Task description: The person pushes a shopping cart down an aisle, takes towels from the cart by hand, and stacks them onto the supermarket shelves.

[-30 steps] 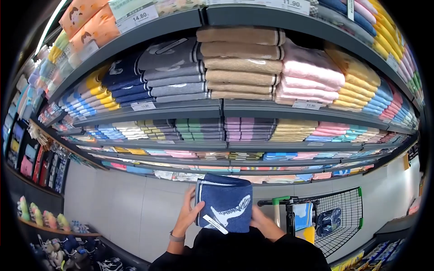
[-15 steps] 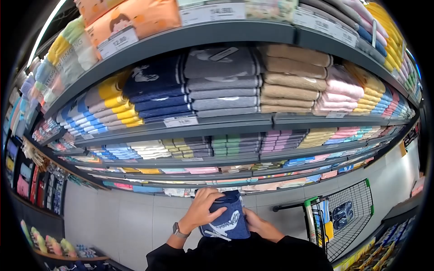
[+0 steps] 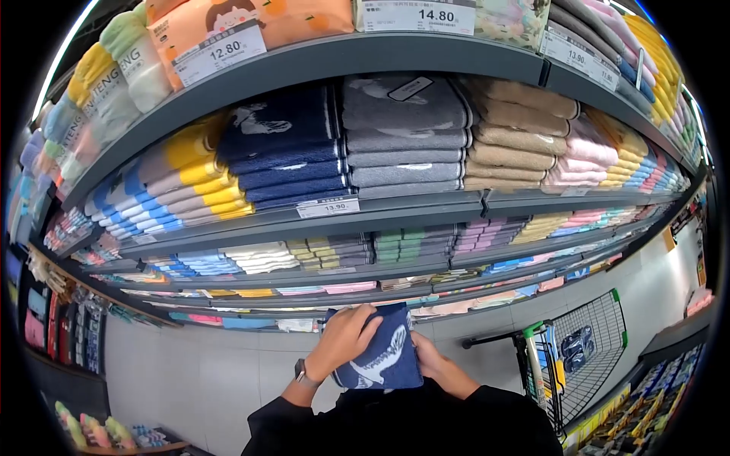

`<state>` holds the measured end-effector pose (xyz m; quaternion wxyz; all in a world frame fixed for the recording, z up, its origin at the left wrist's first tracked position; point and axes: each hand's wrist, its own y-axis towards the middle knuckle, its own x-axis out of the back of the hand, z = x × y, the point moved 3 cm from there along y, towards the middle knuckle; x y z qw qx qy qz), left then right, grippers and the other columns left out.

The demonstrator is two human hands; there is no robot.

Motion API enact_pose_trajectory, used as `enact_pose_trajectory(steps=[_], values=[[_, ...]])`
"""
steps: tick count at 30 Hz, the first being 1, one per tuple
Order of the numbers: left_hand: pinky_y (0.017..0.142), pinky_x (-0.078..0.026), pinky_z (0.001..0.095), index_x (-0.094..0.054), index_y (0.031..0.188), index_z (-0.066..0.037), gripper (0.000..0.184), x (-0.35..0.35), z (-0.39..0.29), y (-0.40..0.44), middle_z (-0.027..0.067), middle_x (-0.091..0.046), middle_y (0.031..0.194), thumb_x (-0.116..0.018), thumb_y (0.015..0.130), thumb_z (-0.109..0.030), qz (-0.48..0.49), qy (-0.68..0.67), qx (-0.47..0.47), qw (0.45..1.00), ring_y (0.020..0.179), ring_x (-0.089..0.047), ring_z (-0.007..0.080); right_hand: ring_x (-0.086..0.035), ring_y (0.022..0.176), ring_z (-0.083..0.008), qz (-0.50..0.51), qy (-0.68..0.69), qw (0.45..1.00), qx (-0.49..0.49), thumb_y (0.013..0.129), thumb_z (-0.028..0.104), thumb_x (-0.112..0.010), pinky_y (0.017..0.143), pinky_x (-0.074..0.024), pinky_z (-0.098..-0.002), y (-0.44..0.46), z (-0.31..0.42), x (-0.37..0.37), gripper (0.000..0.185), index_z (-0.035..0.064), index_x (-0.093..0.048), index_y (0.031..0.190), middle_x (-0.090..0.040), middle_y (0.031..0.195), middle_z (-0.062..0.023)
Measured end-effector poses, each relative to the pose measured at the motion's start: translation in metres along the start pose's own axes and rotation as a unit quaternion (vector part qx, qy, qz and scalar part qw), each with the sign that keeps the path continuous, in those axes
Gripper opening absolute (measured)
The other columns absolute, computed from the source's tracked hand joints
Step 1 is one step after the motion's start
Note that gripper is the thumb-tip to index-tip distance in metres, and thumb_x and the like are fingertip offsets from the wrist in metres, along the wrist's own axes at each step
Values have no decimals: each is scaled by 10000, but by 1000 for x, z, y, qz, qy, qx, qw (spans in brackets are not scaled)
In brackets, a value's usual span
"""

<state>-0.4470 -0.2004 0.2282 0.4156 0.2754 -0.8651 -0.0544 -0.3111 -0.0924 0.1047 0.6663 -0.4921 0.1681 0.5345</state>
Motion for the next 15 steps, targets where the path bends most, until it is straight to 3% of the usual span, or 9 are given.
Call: enact_pose_trajectory(steps=[4,5,8,9,15], values=[[605,-451,442,-572,935,-20,193,-15,8,5,182,-613,739,-606,909,-209,-11,27,49,998,702,-598,385,-622,1057,-234,-79,56,995,-20,949,402,-469,916,-513,-367,-21,18,-17,508,16,-518,1275,-610,1209,-137],[601,-454,443,-570,929,-21,194,-20,5,6,180,-614,737,-601,912,-212,-10,38,45,998,705,-602,382,-613,1064,-227,-71,26,997,18,927,387,-541,915,-506,-362,-22,19,-12,522,13,-500,1288,-604,1207,-135],[588,-463,444,-558,888,-20,206,-33,5,10,178,-616,733,-576,929,-222,-7,72,58,996,694,-608,374,-616,1033,-219,-54,-130,989,-45,884,303,-622,902,-500,-351,-24,27,-7,500,11,-508,1274,-620,1156,-124],[585,-463,443,-559,874,-17,231,-33,8,10,180,-617,729,-557,941,-239,-5,72,72,995,696,-609,375,-619,998,-211,-59,-111,990,-63,854,232,-652,883,-499,-341,-22,29,-6,472,1,-526,1245,-627,1118,-113],[631,-467,491,-612,873,-14,375,-32,49,-25,207,-626,718,-422,998,-312,-23,86,176,980,700,-608,419,-655,913,-215,-69,-82,993,-57,842,199,-642,830,-529,-339,-21,40,-3,346,-31,-606,1098,-663,1021,-122]])
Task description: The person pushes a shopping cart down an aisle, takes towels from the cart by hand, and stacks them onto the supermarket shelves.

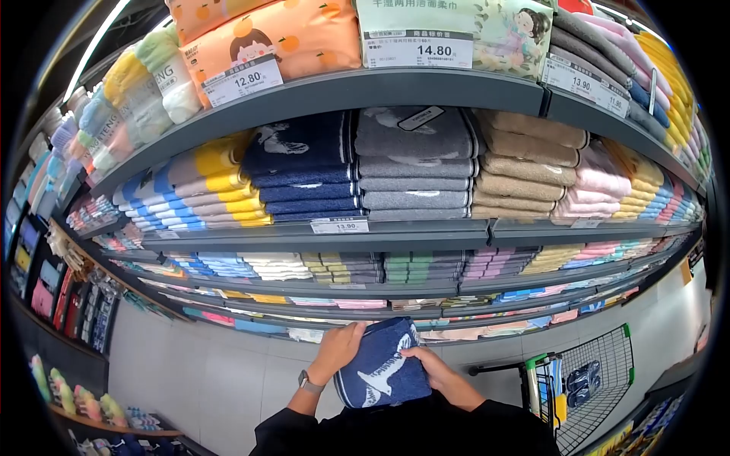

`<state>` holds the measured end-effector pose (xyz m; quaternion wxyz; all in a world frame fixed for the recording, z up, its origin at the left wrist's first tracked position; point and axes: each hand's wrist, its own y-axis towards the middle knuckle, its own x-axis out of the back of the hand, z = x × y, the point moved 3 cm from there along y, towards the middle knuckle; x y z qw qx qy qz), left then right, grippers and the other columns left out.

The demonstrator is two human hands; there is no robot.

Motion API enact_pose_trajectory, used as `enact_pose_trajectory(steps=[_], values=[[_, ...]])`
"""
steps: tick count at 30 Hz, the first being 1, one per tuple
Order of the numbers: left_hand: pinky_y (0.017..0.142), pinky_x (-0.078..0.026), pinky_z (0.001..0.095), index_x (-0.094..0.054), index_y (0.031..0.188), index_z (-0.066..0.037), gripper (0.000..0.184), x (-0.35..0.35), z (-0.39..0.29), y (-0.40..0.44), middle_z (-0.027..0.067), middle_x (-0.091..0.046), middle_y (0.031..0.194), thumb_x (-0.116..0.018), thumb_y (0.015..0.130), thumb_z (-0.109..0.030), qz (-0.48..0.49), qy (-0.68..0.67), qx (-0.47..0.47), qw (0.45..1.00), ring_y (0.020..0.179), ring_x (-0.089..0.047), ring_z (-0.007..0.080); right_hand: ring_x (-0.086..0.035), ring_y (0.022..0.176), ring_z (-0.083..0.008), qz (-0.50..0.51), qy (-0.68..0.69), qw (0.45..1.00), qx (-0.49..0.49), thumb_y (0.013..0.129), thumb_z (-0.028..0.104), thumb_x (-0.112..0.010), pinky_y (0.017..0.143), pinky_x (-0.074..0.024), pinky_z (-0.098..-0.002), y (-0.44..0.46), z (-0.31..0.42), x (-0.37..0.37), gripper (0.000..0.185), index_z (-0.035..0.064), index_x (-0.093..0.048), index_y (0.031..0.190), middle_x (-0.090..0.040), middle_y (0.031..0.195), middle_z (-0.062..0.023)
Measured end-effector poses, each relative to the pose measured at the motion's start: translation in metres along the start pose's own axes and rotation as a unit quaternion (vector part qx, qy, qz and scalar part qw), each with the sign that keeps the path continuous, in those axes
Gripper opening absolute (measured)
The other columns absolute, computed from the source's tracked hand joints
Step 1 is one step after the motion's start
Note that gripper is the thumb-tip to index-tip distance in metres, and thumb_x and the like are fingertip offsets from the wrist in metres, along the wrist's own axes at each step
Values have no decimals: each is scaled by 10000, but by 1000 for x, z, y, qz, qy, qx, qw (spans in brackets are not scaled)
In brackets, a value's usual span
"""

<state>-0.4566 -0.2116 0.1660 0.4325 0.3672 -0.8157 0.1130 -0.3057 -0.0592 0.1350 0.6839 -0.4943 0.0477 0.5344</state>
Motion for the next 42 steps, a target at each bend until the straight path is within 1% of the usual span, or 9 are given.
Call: enact_pose_trajectory(steps=[5,6,9,13,19,23,34,38,42], values=[[854,-467,424,-546,1249,-20,476,-53,106,-42,211,-606,1199,-370,1011,-393,44,-202,89,974,1078,-585,340,-657,909,-243,8,23,999,36,815,243,-664,828,-533,-369,-10,17,5,403,-19,-602,1115,-666,1014,-130],[994,-426,366,-383,1417,-19,597,-67,117,-53,145,-474,1400,-356,1013,-458,70,-423,194,883,1281,-457,253,-656,907,-257,8,16,999,45,809,245,-660,837,-530,-377,-11,23,4,411,-20,-602,1119,-666,1013,-136],[1048,-411,361,-331,1450,-21,670,-48,70,-67,125,-469,1407,-328,1005,-521,87,-654,280,697,1284,-463,224,-654,907,-259,29,28,997,60,811,229,-649,835,-529,-375,-13,38,-7,406,-21,-595,1127,-662,1021,-141],[964,-498,378,-364,1419,-24,655,-55,69,-74,161,-530,1330,-268,1011,-528,52,-694,253,672,1152,-579,257,-651,917,-262,22,74,991,106,809,230,-636,830,-527,-382,-10,51,-10,430,-15,-575,1157,-655,1044,-145],[738,-558,363,-340,1380,55,849,-41,41,-92,327,-570,1177,-145,955,-654,281,-720,178,609,947,-661,350,-639,949,-281,12,142,976,166,827,243,-612,866,-510,-398,-16,60,-17,444,-16,-556,1183,-646,1069,-151],[731,-543,349,-331,1373,87,972,-20,0,-81,375,-465,1304,-210,891,-749,239,-764,121,586,1033,-630,365,-623,1000,-287,34,152,972,178,845,261,-609,902,-493,-409,-14,59,-23,466,-22,-535,1207,-629,1118,-162],[891,-463,499,-280,1468,-52,854,-26,-10,-66,236,-405,1423,-284,899,-689,196,-926,147,287,1168,-511,426,-629,985,-287,25,147,970,193,845,262,-615,908,-495,-409,-13,53,-40,450,-20,-550,1189,-642,1086,-160],[980,-388,595,-224,1502,-102,911,-7,-15,-55,192,-278,1516,-349,853,-728,159,-923,146,318,1321,-365,416,-628,989,-256,55,129,973,185,849,249,-622,885,-502,-384,-15,54,-41,443,-25,-544,1188,-638,1088,-153],[1106,-206,625,-199,1512,-113,952,2,-14,-56,181,-248,1530,-384,830,-751,167,-857,139,467,1399,-238,410,-637,957,-240,28,29,978,206,840,229,-627,844,-519,-367,-15,55,-37,430,-30,-546,1174,-638,1069,-144]])
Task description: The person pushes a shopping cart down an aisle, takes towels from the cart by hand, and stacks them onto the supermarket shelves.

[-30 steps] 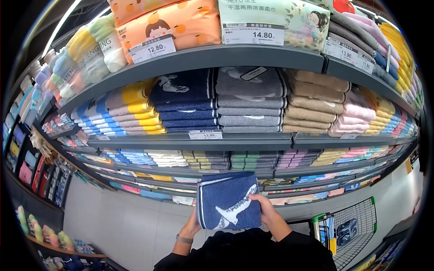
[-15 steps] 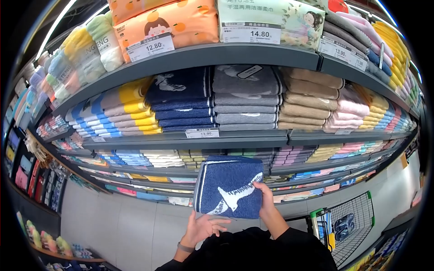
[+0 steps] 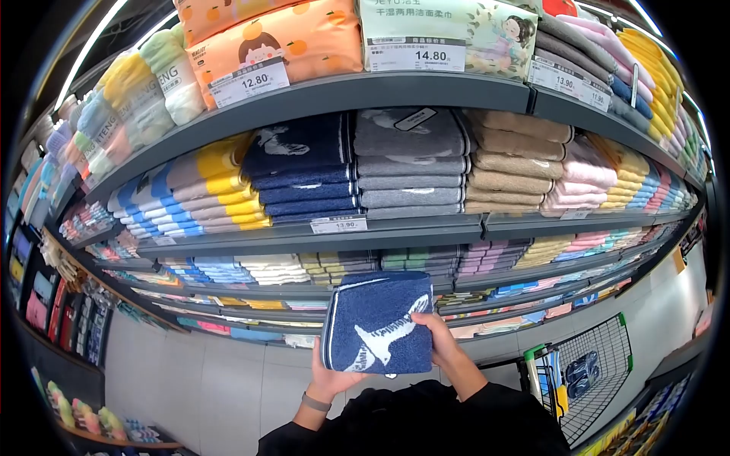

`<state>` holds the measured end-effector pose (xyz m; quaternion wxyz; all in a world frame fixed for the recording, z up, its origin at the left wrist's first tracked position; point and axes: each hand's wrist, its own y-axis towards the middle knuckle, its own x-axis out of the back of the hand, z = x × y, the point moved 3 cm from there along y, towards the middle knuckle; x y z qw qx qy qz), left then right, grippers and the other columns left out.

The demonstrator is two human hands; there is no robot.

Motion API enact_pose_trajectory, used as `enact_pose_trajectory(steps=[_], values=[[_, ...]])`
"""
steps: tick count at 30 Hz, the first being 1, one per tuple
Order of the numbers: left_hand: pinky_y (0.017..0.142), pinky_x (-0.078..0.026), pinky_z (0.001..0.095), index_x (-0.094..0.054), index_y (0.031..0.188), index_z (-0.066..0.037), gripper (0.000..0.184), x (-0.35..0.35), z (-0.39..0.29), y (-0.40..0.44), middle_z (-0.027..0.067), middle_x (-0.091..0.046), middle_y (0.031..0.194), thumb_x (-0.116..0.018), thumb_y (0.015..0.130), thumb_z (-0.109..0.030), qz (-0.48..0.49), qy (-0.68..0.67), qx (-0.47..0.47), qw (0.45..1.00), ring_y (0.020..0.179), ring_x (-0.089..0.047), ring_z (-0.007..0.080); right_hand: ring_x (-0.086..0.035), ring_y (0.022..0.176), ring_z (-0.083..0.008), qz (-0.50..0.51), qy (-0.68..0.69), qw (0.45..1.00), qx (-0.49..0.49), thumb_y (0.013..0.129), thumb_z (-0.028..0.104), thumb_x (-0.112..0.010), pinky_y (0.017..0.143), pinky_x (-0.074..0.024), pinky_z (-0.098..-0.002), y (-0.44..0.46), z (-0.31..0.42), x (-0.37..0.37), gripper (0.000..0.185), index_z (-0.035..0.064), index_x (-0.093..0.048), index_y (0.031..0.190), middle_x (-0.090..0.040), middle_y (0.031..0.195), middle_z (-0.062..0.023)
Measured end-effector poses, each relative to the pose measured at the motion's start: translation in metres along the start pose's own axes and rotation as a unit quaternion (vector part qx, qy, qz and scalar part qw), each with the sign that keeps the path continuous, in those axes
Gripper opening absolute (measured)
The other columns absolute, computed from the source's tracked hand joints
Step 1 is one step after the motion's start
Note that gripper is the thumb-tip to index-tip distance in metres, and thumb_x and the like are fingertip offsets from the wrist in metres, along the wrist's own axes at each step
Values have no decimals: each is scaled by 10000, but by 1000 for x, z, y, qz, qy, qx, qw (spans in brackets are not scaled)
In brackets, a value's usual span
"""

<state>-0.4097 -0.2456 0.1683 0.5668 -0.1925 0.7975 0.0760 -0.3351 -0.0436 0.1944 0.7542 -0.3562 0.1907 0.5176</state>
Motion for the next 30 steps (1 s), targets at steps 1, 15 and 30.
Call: enact_pose_trajectory(steps=[1,15,30], values=[[1096,-225,621,-204,1513,-120,974,7,1,-1,182,-243,1533,-395,810,-766,-18,28,2,999,1397,-245,407,-642,939,-242,-14,-28,999,10,831,223,-630,831,-526,-367,-2,4,-4,426,-29,-551,1165,-640,1057,-142],[1028,-428,455,-401,1414,-43,830,90,-8,-29,152,-525,1347,-647,803,-548,118,4,8,993,1220,-531,293,-564,1071,-163,57,-249,959,-121,938,327,-602,862,-481,-307,-24,12,2,518,4,-470,1322,-604,1139,-86],[856,-529,296,-438,1329,35,518,-139,-176,21,132,-615,1153,-624,857,-72,-111,370,-310,869,998,-631,178,-579,1085,-220,151,-232,942,192,835,113,-709,965,-470,-371,20,149,-153,583,-27,-399,1308,-572,1183,-137]])
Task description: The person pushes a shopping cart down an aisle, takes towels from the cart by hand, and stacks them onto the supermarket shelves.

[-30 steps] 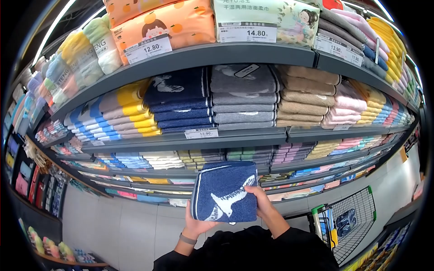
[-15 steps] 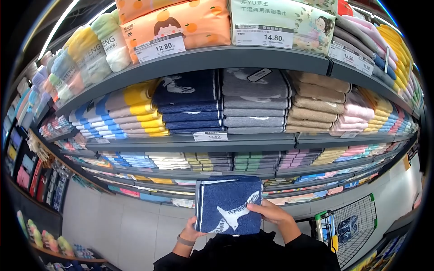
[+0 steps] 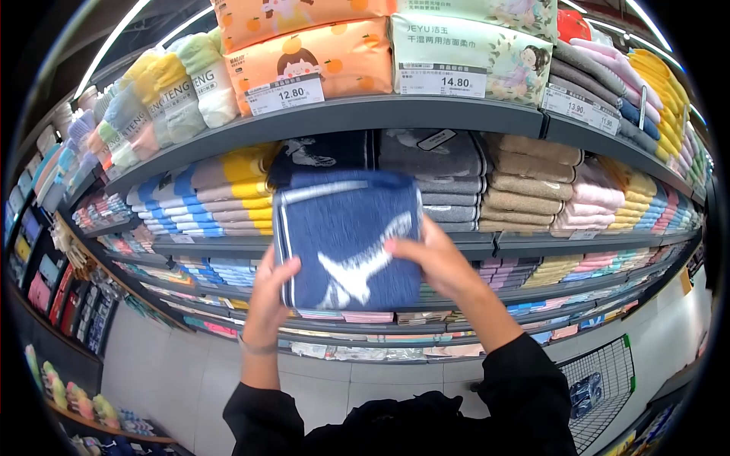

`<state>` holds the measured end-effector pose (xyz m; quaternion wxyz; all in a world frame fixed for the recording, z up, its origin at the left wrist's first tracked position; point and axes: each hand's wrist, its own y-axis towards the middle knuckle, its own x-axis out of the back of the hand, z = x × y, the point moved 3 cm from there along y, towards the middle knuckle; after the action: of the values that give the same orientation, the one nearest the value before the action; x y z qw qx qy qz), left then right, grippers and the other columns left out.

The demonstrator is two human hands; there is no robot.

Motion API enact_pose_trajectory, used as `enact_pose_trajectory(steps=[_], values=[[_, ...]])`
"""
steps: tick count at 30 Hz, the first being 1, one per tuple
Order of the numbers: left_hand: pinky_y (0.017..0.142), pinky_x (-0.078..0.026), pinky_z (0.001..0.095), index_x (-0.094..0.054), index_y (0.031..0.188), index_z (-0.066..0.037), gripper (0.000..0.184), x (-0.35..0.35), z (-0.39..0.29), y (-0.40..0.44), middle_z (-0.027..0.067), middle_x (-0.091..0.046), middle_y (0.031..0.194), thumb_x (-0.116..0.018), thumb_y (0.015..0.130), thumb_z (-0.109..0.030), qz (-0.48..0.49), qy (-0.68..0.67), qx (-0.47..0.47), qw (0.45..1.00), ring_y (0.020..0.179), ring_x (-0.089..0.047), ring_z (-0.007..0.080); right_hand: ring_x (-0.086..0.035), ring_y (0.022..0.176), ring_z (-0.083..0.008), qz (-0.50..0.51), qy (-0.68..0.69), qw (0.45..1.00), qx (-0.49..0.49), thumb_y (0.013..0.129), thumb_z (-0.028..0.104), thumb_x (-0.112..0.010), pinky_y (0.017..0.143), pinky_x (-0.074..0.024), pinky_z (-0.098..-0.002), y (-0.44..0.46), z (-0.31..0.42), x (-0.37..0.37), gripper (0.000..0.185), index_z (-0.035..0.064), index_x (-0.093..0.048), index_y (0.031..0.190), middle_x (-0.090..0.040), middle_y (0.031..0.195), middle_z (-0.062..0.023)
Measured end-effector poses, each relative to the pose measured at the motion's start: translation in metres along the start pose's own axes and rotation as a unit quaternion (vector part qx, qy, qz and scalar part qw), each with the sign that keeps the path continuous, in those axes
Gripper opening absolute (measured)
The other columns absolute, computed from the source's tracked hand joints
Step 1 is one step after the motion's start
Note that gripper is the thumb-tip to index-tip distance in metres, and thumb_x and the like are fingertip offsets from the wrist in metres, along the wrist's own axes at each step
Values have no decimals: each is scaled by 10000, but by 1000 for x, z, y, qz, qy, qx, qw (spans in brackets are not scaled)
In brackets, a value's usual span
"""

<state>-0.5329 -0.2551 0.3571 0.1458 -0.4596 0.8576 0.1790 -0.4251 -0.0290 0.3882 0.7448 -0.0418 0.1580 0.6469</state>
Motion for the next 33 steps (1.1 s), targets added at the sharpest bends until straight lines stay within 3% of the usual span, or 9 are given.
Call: enact_pose_trajectory(steps=[5,9,11,14,17,20,23,28,33], values=[[743,-556,257,-484,1262,51,456,-11,-55,79,125,-633,1082,-649,865,-103,32,33,-33,998,895,-659,155,-594,1041,-193,-28,54,998,35,870,61,-609,884,-510,-361,67,36,-9,469,-4,-410,1289,-567,1171,-133],[600,-542,255,-541,1142,83,353,5,-68,136,129,-641,1014,-648,875,-121,-80,95,-50,991,741,-648,130,-604,907,-207,-80,105,991,16,875,12,-584,801,-521,-347,116,44,1,319,-32,-509,1181,-603,1028,-121],[697,-558,268,-574,1113,75,310,17,-76,164,147,-652,1029,-630,895,-138,-6,111,-15,994,826,-662,164,-589,909,-208,-60,111,990,65,878,-5,-568,815,-513,-345,136,47,0,259,-18,-536,1135,-601,1035,-115],[809,-530,277,-557,1165,85,319,1,-88,173,166,-640,1082,-589,914,-109,-98,103,-73,987,928,-639,188,-619,909,-210,-83,81,990,79,875,38,-621,826,-536,-369,162,47,2,194,18,-596,1066,-626,1043,-122],[919,-477,323,-552,1198,63,311,4,-95,192,174,-634,1120,-549,936,-102,-54,296,-211,930,1035,-599,209,-603,953,-197,-110,27,992,63,874,67,-643,850,-520,-355,196,41,13,252,35,-570,1113,-617,1084,-117],[950,-449,380,-574,1183,26,283,14,-88,218,191,-637,1130,-506,943,-108,-63,605,-356,709,1057,-598,279,-583,1006,-197,-135,-3,989,67,876,98,-654,883,-493,-348,202,46,13,302,60,-546,1155,-605,1134,-104],[956,-441,414,-587,1164,9,283,2,-87,228,227,-617,1160,-472,932,-103,-64,723,-344,596,1079,-587,350,-562,1051,-197,-129,-29,984,116,879,151,-666,906,-470,-351,246,26,51,344,81,-526,1185,-590,1183,-84],[810,-491,457,-654,1028,8,243,-19,-84,208,231,-660,956,-521,898,-148,-71,657,-481,576,879,-620,414,-589,1017,-244,-122,-168,936,286,868,215,-654,885,-482,-374,222,57,34,298,65,-583,1115,-617,1137,-128],[935,-444,450,-596,1161,-32,397,-39,-81,159,235,-622,1116,-621,840,-265,26,678,-397,618,1062,-564,403,-595,1004,-261,-136,-414,799,415,862,228,-648,877,-486,-378,211,70,27,303,60,-595,1109,-622,1112,-139]])
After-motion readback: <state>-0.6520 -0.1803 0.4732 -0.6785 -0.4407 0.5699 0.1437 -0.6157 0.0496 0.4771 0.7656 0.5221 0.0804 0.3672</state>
